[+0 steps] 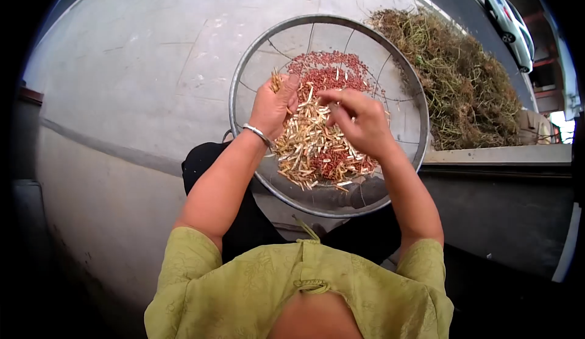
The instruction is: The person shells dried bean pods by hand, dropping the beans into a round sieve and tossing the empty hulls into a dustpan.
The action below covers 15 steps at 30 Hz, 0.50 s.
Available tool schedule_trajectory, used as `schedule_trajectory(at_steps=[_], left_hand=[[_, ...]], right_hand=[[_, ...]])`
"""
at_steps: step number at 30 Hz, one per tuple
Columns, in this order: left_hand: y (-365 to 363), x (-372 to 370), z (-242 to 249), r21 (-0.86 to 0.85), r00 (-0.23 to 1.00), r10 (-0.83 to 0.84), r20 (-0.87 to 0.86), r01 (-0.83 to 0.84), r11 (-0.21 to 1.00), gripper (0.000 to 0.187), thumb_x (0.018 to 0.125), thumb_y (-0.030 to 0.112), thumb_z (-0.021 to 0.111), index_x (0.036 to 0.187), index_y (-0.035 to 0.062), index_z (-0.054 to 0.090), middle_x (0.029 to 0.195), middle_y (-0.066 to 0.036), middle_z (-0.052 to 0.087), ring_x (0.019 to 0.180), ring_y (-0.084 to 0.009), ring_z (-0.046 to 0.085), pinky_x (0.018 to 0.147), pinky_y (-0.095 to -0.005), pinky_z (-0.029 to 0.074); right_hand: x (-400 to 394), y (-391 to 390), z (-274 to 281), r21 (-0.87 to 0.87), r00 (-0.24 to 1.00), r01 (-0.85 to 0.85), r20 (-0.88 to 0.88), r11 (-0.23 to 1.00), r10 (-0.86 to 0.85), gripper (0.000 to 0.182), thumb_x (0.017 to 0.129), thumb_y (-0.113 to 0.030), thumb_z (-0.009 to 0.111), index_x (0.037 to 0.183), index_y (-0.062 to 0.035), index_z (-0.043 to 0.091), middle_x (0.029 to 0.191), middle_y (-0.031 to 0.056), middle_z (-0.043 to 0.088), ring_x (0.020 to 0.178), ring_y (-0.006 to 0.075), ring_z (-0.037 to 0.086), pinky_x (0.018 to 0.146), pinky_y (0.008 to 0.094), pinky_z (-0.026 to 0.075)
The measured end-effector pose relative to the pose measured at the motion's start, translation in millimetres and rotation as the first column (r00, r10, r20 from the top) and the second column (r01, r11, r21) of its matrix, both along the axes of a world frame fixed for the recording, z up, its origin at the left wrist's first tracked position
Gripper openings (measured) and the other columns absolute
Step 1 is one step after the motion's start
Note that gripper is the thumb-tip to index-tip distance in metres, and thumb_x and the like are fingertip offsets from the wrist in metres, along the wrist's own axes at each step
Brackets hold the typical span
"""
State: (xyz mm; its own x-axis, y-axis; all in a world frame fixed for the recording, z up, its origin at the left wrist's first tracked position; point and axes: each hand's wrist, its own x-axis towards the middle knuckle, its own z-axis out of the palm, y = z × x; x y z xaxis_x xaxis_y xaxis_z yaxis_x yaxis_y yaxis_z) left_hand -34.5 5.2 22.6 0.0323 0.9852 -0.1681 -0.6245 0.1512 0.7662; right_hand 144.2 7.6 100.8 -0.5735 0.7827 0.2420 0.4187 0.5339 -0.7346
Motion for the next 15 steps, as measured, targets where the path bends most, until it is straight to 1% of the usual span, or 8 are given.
schedule_trajectory(at_steps=[1, 2, 4, 6, 8, 12, 14, 15], left_hand=[[-0.3, -1.8, 0.7, 0.02, 1.0, 0.002, -0.006, -0.002, 1.0, 0.022, 0.088, 0.027, 0.06, 0.083, 0.0086, 0.049, 0.056, 0.003, 0.041, 0.046, -0.007, 0.041, 0.04, -0.0198, 0.03], [-0.2, -1.7, 2.4, 0.017, 1.0, 0.005, -0.002, -0.005, 1.0, 0.022, 0.088, 0.027, 0.06, 0.083, 0.0086, 0.049, 0.056, 0.003, 0.041, 0.046, -0.007, 0.041, 0.04, -0.0198, 0.03], [0.8, 0.8, 3.3, -0.011, 0.999, 0.039, -0.005, -0.039, 0.999, 0.018, 0.088, 0.023, 0.06, 0.089, 0.0064, 0.052, 0.056, 0.003, 0.041, 0.047, -0.0067, 0.041, 0.041, -0.0196, 0.031], [2.5, -0.1, -1.0, 0.004, 1.0, 0.024, -0.007, -0.024, 1.0, 0.022, 0.088, 0.021, 0.06, 0.101, 0.0045, 0.054, 0.057, 0.004, 0.04, 0.048, -0.0062, 0.04, 0.042, -0.0195, 0.032], [3.9, 2.9, 1.6, 0.038, 0.999, 0.031, 0.011, -0.031, 0.999, 0.026, 0.088, 0.02, 0.059, 0.107, 0.0034, 0.053, 0.057, 0.004, 0.04, 0.048, -0.0057, 0.039, 0.044, -0.0191, 0.033], [3.8, 7.6, 5.1, 0.03, 0.997, -0.011, -0.078, 0.013, 0.999, 0.026, 0.089, 0.018, 0.057, 0.109, 0.0024, 0.052, 0.057, 0.004, 0.039, 0.049, -0.0054, 0.038, 0.046, -0.0188, 0.034], [5.2, 8.6, 0.0, 0.048, 0.996, -0.044, -0.08, 0.048, 0.998, 0.025, 0.089, 0.017, 0.056, 0.11, 0.003, 0.052, 0.058, 0.005, 0.039, 0.049, -0.005, 0.038, 0.046, -0.0192, 0.034], [5.4, 10.4, -2.5, 0.065, 0.99, -0.039, -0.139, 0.048, 0.997, 0.022, 0.089, 0.016, 0.057, 0.106, 0.0028, 0.054, 0.061, 0.003, 0.044, 0.049, -0.0052, 0.041, 0.046, -0.0197, 0.036]], right_hand=[[5.1, 18.6, -24.1, -0.176, 0.969, 0.233, 0.124, 0.956, -0.213, 0.026, 0.08, -0.002, 0.056, 0.104, -0.0056, 0.065, 0.087, 0.015, 0.066, 0.073, 0.0208, 0.065, 0.065, 0.0299, 0.053], [18.7, 37.7, -55.9, -0.084, 0.925, 0.297, 0.271, 0.951, -0.265, 0.023, 0.081, -0.005, 0.056, 0.102, -0.0051, 0.065, 0.087, 0.0162, 0.066, 0.074, 0.0256, 0.065, 0.07, 0.0324, 0.052], [34.7, 55.4, -89.6, -0.027, 0.886, 0.307, 0.373, 0.951, -0.275, 0.025, 0.08, -0.006, 0.058, 0.103, -0.0077, 0.065, 0.09, 0.0158, 0.064, 0.081, 0.0287, 0.063, 0.076, 0.0354, 0.051], [39.0, 61.2, -112.1, 0.135, 0.857, 0.207, 0.453, 0.969, -0.246, 0.028, 0.078, -0.005, 0.06, 0.105, -0.011, 0.064, 0.095, 0.0131, 0.061, 0.087, 0.0285, 0.061, 0.078, 0.0377, 0.05], [36.4, 61.1, -129.4, 0.056, 0.878, 0.217, 0.426, 0.975, -0.22, 0.026, 0.077, -0.008, 0.061, 0.103, -0.0141, 0.064, 0.098, 0.0107, 0.058, 0.09, 0.0285, 0.059, 0.078, 0.0392, 0.049], [31.8, 64.2, -139.3, 0.173, 0.764, 0.318, 0.535, 0.932, -0.36, 0.013, 0.078, -0.017, 0.063, 0.089, -0.0124, 0.064, 0.096, 0.0089, 0.057, 0.086, 0.0294, 0.059, 0.074, 0.039, 0.05], [36.7, 60.9, -138.9, 0.1, 0.829, 0.371, 0.412, 0.923, -0.378, 0.009, 0.074, -0.017, 0.066, 0.082, -0.0125, 0.065, 0.094, 0.0088, 0.057, 0.086, 0.0301, 0.059, 0.073, 0.0399, 0.049], [36.9, 57.1, -134.0, 0.217, 0.831, 0.373, 0.354, 0.902, -0.429, 0.008, 0.074, -0.014, 0.069, 0.078, -0.0084, 0.065, 0.083, 0.0071, 0.06, 0.073, 0.0227, 0.062, 0.063, 0.0347, 0.05]])
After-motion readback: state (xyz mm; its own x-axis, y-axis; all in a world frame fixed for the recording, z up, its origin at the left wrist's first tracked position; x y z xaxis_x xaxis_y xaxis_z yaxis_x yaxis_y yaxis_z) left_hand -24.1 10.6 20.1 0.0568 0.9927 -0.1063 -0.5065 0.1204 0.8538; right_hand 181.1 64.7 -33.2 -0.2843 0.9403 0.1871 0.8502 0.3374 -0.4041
